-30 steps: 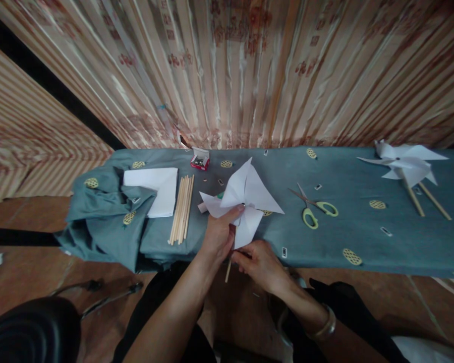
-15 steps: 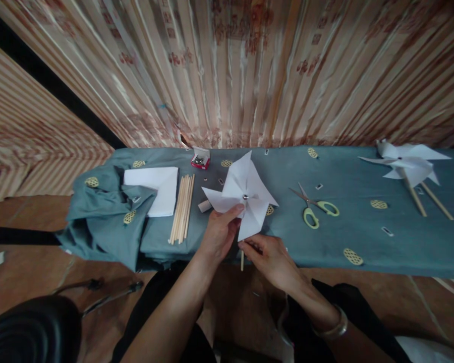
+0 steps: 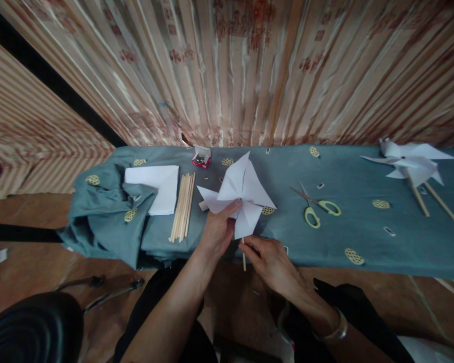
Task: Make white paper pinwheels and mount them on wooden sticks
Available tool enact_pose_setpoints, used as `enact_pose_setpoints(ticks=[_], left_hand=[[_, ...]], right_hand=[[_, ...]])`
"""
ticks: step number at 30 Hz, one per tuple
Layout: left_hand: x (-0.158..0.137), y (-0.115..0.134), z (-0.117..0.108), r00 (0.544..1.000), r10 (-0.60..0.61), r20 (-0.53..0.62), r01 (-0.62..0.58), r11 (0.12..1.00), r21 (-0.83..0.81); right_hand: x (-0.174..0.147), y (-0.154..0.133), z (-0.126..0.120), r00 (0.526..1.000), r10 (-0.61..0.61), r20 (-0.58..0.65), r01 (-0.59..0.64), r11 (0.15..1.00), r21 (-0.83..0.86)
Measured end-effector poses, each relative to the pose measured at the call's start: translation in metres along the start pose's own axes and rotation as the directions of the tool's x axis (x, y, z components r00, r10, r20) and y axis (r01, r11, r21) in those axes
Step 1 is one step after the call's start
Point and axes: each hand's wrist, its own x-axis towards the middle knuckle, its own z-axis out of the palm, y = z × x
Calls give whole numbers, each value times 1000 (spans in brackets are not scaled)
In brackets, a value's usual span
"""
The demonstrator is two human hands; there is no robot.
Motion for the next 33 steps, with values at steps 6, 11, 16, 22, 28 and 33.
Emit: enact_pose_setpoints(ticks=[6,11,16,22,28,33], left_hand=[[1,8,-3,999,2,-39,-2,1000,0],[0,13,-2,997,12,-76,-14,1000,-24],[0,10,-1,994,2,-110,-4,1000,-17],[3,8,-4,995,25,-94,-27,999,-18],[2,7,-4,991,-10,-132,8,1000,-19],[2,7,-5,995,6,-100,-6,1000,-2]], right_hand=[[-4,3,-1,985,-136,-108,119,982,-150],[-8,10,-9,937,-278,-211,190,913,-360],[-11,17,-12,915,-325,-238,204,884,-421],[-12,23,-21,923,-310,-230,170,862,-478],[-12,31,-33,920,-285,-268,121,859,-498],[-14,32,-34,910,-311,-274,140,853,-503]])
